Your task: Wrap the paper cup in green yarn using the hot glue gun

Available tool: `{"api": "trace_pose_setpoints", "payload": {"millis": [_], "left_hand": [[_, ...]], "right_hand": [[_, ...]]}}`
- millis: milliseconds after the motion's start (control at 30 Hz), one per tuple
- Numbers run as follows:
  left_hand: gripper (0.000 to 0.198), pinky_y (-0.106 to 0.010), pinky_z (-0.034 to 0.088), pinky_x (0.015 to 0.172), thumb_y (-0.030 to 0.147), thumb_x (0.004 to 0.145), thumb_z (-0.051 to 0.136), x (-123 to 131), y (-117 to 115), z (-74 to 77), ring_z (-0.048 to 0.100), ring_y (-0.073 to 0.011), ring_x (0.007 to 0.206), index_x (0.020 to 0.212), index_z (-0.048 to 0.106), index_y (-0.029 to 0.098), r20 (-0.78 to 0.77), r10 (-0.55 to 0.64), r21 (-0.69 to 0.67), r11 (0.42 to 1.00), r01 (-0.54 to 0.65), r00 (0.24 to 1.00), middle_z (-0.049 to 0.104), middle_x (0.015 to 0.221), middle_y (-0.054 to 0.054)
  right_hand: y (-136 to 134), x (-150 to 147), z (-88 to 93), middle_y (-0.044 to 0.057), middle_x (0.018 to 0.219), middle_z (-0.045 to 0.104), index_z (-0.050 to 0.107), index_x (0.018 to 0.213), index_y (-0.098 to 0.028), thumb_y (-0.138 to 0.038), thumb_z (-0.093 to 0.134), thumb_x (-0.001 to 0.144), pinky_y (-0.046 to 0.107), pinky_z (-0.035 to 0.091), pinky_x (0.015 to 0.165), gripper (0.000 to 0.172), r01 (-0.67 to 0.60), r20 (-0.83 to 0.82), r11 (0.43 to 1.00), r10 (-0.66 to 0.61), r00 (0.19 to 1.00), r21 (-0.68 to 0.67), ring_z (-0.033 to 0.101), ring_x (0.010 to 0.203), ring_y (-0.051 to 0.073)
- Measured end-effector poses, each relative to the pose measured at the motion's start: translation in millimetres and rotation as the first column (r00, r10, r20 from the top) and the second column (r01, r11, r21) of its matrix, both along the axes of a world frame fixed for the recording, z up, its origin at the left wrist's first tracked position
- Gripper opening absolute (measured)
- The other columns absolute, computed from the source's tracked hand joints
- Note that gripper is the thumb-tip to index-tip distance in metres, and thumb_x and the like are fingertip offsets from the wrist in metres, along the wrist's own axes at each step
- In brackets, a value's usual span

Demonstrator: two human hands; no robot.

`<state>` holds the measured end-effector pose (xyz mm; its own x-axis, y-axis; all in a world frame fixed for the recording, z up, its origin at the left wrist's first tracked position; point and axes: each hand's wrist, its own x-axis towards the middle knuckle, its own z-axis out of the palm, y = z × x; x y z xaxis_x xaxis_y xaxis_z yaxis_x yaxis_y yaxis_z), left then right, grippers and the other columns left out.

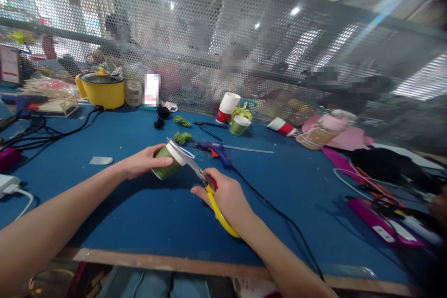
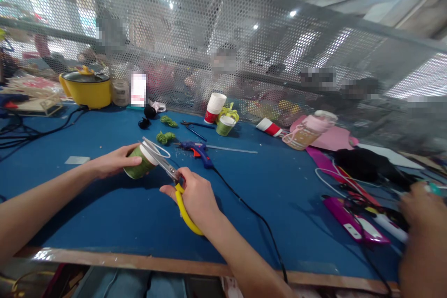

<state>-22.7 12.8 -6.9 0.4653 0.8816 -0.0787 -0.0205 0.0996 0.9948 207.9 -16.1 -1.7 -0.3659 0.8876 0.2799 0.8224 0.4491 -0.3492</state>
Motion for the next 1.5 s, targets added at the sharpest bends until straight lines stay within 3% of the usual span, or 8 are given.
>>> {"api": "trace_pose_setpoints", "payload": {"millis": [100, 367, 633, 900, 1200, 1500], "left_hand": [[0.057, -0.023, 0.044, 0.051, 0.046, 0.066, 0.065, 1, -1, -0.8, 0.059, -0.0141, 0.063, 0.109, 0.046, 0.015, -0.009, -0.061, -0.066, 0.996, 0.061, 0.998, 0.058, 0.087, -0.006], [0.044, -0.020, 0.042, 0.045, 0.044, 0.068, 0.064, 10, -6, 2.4, 0.053, -0.0110, 0.058, 0.097, 0.049, 0.013, -0.198, -0.034, 0.094, 0.994, 0.054, 0.980, 0.054, 0.070, 0.000], [0.055, -0.022, 0.042, 0.049, 0.043, 0.064, 0.066, 11, -4, 0.9, 0.050, -0.0109, 0.059, 0.104, 0.047, 0.012, -0.197, 0.053, 0.161, 0.987, -0.021, 0.979, 0.054, 0.073, -0.001], [0.057, -0.030, 0.044, 0.072, 0.042, 0.064, 0.066, 2, -1, 2.7, 0.056, -0.0192, 0.083, 0.110, 0.050, 0.014, -0.135, 0.022, 0.150, 0.989, -0.002, 0.991, 0.060, 0.096, -0.007], [0.050, -0.031, 0.045, 0.070, 0.041, 0.063, 0.068, 9, -3, -1.4, 0.054, -0.0186, 0.080, 0.101, 0.052, 0.012, -0.234, 0.059, 0.198, 0.980, -0.012, 0.970, 0.059, 0.089, -0.006], [0.051, -0.029, 0.045, 0.067, 0.040, 0.065, 0.067, 9, -1, -4.1, 0.053, -0.0172, 0.078, 0.103, 0.050, 0.012, -0.253, 0.079, 0.254, 0.967, -0.012, 0.964, 0.057, 0.089, -0.006]], "right_hand": [[1, 1, 0.2, 0.000, 0.065, 0.056, 0.052, 0.085, -0.019, -0.052, 0.063, 0.066, 0.023, 0.037, 0.053, 0.039, -0.021, -0.007, 1.000, 0.021, 1.000, -0.008, 0.049, 0.056, 0.013], [3, 2, -5.4, 0.002, 0.072, 0.057, 0.051, 0.091, -0.019, -0.052, 0.064, 0.063, 0.025, 0.039, 0.058, 0.046, -0.058, -0.022, 0.998, 0.059, 0.998, 0.013, 0.052, 0.063, 0.015], [0, 0, 0.4, 0.000, 0.066, 0.057, 0.051, 0.085, -0.019, -0.053, 0.060, 0.067, 0.023, 0.036, 0.052, 0.039, -0.055, -0.029, 0.998, 0.055, 0.998, 0.011, 0.050, 0.056, 0.013], [-1, -1, 1.4, 0.000, 0.063, 0.057, 0.053, 0.084, -0.019, -0.052, 0.059, 0.068, 0.023, 0.035, 0.051, 0.037, -0.049, -0.025, 0.999, 0.049, 0.998, 0.003, 0.047, 0.052, 0.012], [0, -1, 1.9, 0.002, 0.074, 0.057, 0.052, 0.089, -0.018, -0.052, 0.063, 0.064, 0.025, 0.039, 0.058, 0.043, -0.047, -0.017, 0.999, 0.046, 0.999, -0.026, 0.051, 0.062, 0.014], [-2, -2, 2.1, -0.001, 0.062, 0.056, 0.053, 0.085, -0.018, -0.054, 0.059, 0.068, 0.022, 0.033, 0.049, 0.040, -0.053, -0.004, 0.999, 0.053, 0.999, 0.014, 0.048, 0.052, 0.012]]}}
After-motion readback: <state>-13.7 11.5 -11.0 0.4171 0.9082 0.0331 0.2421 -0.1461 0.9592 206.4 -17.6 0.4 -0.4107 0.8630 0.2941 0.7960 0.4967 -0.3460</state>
